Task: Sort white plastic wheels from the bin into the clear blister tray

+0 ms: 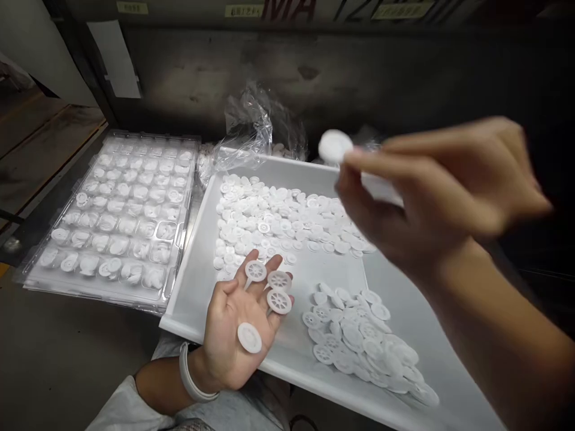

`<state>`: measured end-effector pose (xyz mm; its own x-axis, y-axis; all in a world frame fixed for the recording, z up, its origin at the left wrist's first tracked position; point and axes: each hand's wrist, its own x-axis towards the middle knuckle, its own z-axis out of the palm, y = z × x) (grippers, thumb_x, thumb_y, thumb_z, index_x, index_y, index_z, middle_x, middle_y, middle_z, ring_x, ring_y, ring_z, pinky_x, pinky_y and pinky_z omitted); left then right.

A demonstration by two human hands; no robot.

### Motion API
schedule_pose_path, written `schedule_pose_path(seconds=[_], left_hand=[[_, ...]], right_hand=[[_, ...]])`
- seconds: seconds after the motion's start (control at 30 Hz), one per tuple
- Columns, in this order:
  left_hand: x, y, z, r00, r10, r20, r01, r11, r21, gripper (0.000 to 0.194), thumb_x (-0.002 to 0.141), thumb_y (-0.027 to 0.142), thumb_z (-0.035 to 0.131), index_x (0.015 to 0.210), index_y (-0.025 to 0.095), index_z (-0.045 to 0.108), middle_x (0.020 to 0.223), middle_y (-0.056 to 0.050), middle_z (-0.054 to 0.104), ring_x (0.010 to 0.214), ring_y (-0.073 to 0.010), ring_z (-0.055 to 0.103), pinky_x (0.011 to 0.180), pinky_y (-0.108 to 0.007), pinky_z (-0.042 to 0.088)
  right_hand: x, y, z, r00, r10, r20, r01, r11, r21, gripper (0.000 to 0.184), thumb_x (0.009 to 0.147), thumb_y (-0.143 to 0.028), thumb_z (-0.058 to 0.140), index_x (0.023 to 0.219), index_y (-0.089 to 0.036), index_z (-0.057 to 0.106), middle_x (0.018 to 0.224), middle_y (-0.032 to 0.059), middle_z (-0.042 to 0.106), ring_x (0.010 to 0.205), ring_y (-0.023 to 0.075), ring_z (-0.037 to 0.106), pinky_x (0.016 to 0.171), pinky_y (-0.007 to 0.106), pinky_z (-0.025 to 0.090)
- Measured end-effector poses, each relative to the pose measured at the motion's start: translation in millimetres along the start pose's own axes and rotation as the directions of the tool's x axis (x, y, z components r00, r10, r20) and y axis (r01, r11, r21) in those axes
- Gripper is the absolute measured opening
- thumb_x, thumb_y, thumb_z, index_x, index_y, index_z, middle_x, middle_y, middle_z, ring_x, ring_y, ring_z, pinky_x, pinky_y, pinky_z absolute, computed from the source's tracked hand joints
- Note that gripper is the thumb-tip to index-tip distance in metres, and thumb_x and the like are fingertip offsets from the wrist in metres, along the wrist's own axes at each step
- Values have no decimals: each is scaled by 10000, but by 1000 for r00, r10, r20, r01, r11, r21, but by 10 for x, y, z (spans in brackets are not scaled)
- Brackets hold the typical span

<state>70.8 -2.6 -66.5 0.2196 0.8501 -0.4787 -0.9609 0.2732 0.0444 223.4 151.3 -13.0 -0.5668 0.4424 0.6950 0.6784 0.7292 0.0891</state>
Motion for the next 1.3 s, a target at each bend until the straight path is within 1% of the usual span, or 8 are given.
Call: schedule_pose_path(seconds=[0.07, 0.2, 0.3, 0.4, 0.5, 0.63, 0.97, 1.3], left_hand=[[-2, 7, 9, 1000, 18, -1, -18, 1000, 21, 403, 906, 319, 392, 1274, 244, 537, 1343, -49, 589, 1064, -127, 637, 905, -262, 490], [1, 40, 5, 1000, 30, -8, -30, 999, 29, 398, 899, 328, 393, 1263, 257, 538, 1345, -32, 587, 1094, -130, 621, 904, -257, 482], [14, 55, -21, 1000, 25, 19, -26, 999, 32, 397, 900, 333, 378, 1252, 259, 546, 1337, -14, 592, 1182, -141, 585, 934, -261, 465], [33, 49, -46, 999, 45, 16, -46, 998, 42, 416, 902, 340, 371, 1280, 274, 529, 1358, 8, 575, 1297, -151, 511, 995, -270, 436], [49, 21, -59, 998, 52, 33, -54, 997, 50, 420, 904, 342, 365, 1288, 284, 525, 1369, 13, 564, 1351, -167, 464, 1087, -310, 385], [47, -11, -67, 996, 63, 66, -69, 995, 78, 396, 912, 361, 355, 1248, 290, 554, 1333, 16, 591, 1345, -157, 472, 1146, -336, 330], [-25, 18, -68, 992, -14, 127, -1, 993, 117, 491, 933, 364, 292, 1393, 282, 443, 1404, 18, 536, 1394, -175, 421, 1243, -376, 172], [-27, 26, -97, 990, -26, 138, 8, 991, 130, 507, 921, 333, 289, 1405, 260, 423, 1414, -9, 531, 1419, -204, 381, 1244, -430, 149]], right_hand=[[313, 203, 261, 993, 80, -82, -82, 996, -21, 443, 953, -333, 370, 1033, -78, 723, 933, 143, 676, 878, 275, 606, 730, 440, 415], [352, 277, 591, 984, 43, 172, -65, 990, 126, 493, 929, -445, 399, 900, -104, 755, 776, 78, 676, 629, 173, 633, 549, 297, 436], [-25, -5, 378, 958, -10, 287, -72, 959, 273, 484, 942, -446, 377, 895, -120, 732, 784, 39, 693, 625, 125, 635, 554, 251, 454], [-388, -418, -94, 930, -75, 360, -75, 919, 386, 214, 938, -240, 504, 960, -125, 683, 895, 75, 692, 809, 126, 657, 688, 243, 522], [-656, -829, -413, 925, -187, 330, 29, 903, 429, 164, 902, -167, 588, 1050, -108, 627, 933, 101, 656, 768, 133, 585, 634, 292, 490], [-855, -1149, -386, 922, -299, 245, 124, 828, 547, 237, 933, -68, 396, 1076, -53, 586, 875, 94, 662, 672, 149, 487, 539, 321, 343], [-710, -1067, -174, 943, -323, 82, 300, 931, 208, 136, 828, -26, 549, 875, -96, 657, 783, 95, 690, 651, 157, 540, 514, 296, 364], [-760, -1100, -123, 974, -215, 69, 196, 957, 214, 134, 783, 3, 627, 882, -75, 672, 792, 110, 725, 635, 162, 546, 499, 298, 397]])
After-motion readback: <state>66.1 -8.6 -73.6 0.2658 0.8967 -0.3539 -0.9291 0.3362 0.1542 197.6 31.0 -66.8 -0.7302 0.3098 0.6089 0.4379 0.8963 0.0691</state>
